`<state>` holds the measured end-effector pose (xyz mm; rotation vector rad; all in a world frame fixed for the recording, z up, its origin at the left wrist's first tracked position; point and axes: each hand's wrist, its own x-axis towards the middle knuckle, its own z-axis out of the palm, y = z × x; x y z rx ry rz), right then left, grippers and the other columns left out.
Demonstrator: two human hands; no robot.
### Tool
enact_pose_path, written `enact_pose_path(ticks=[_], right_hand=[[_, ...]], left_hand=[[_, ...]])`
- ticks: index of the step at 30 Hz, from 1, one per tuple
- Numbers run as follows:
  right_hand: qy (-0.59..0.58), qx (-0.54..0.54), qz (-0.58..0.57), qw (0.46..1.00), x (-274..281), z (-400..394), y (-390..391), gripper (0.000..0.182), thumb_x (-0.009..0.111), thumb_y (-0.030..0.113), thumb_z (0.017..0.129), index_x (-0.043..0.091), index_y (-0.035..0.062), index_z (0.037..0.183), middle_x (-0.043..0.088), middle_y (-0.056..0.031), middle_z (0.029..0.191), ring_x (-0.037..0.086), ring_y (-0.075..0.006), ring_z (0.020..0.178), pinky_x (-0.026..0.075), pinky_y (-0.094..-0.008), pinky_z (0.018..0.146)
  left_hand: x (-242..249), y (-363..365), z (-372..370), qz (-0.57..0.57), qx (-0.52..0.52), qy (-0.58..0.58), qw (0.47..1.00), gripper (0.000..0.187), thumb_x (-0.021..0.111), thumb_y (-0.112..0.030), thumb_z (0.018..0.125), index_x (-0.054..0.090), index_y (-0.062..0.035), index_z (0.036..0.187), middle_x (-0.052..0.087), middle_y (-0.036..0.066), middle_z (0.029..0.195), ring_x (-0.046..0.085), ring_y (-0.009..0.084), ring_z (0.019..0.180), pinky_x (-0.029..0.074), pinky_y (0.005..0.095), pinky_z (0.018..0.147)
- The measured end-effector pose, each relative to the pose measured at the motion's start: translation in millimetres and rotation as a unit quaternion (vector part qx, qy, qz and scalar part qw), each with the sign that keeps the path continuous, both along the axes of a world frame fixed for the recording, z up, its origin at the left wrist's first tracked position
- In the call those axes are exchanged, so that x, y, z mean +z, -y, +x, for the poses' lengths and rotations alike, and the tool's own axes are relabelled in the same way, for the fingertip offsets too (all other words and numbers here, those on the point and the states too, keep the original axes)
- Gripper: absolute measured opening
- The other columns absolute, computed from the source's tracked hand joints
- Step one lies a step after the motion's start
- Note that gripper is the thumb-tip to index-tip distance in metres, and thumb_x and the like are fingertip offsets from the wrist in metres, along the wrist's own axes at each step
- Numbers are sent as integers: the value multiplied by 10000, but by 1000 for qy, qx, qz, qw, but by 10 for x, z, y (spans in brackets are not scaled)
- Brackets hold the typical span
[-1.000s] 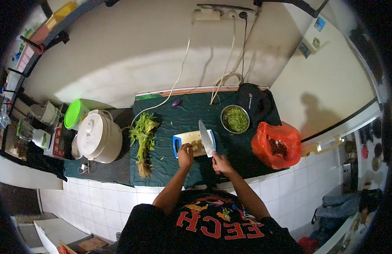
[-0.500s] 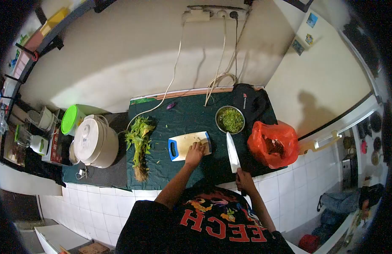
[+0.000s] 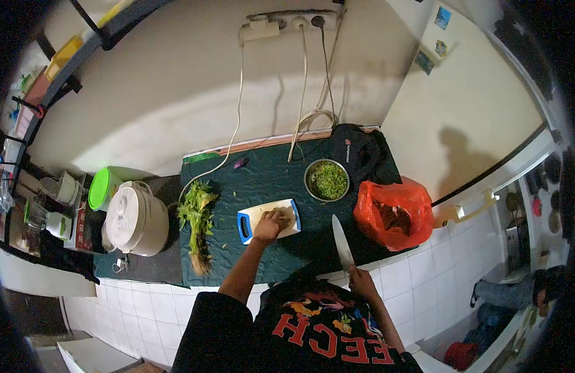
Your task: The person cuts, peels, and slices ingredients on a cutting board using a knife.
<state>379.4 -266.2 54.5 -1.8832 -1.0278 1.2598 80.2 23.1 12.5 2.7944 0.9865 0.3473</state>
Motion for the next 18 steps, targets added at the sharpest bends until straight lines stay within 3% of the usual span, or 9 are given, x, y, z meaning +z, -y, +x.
enact_pose_path(ticks=[1,5,8,10,11,14,15,18], right_hand=[[-37,-22,-68,997,370,-76,-86,512,446,523,948,499,71,714,441,9,560,441,-111,479,362,-288,446],[-11,33,-117,993,254,5,-84,518,438,511,952,517,48,735,469,-9,569,464,-126,494,382,-305,460],[-3,80,-95,992,162,27,-171,513,431,482,960,531,30,737,507,-35,585,499,-147,499,399,-316,471],[88,199,48,975,-3,9,-214,513,432,464,960,541,14,739,526,-62,591,524,-167,504,416,-328,481],[116,236,97,960,-24,-33,-239,513,432,458,961,544,9,740,532,-71,593,533,-174,506,422,-332,484],[83,180,23,980,127,-316,-541,495,440,443,959,556,-1,774,556,-104,609,564,-196,515,445,-352,491],[146,195,97,965,80,-387,-560,482,444,437,958,559,-5,805,560,-123,623,575,-208,543,456,-374,519],[140,203,110,963,-173,-597,-653,456,451,413,957,563,-22,879,587,-195,699,617,-316,672,464,-453,629]], left_hand=[[-17,-1,-66,-3,24,-12,1000,292,545,-266,863,644,-215,1134,533,54,1234,473,256,1184,361,429,1003],[120,92,-284,-43,145,37,988,271,587,-218,815,658,-168,1072,560,61,1211,486,267,1169,393,411,989],[207,90,-421,-75,165,68,981,300,629,-177,776,653,-155,1074,566,78,1211,487,283,1158,416,389,980],[190,102,-487,-93,132,72,984,356,600,-145,790,620,-156,1145,556,92,1231,494,313,1146,415,389,984],[45,80,-543,-94,176,51,979,446,550,-97,814,552,-170,1253,550,101,1246,501,338,1133,416,415,980],[44,113,-583,-118,230,66,964,505,508,-64,833,490,-176,1324,544,123,1254,509,364,1122,433,437,955],[40,131,-598,-121,234,66,962,505,508,-64,833,490,-176,1324,544,123,1254,509,364,1122,433,437,955],[118,90,-599,-121,255,63,957,519,511,-79,840,465,-172,1348,551,150,1232,551,359,1069,484,442,878]])
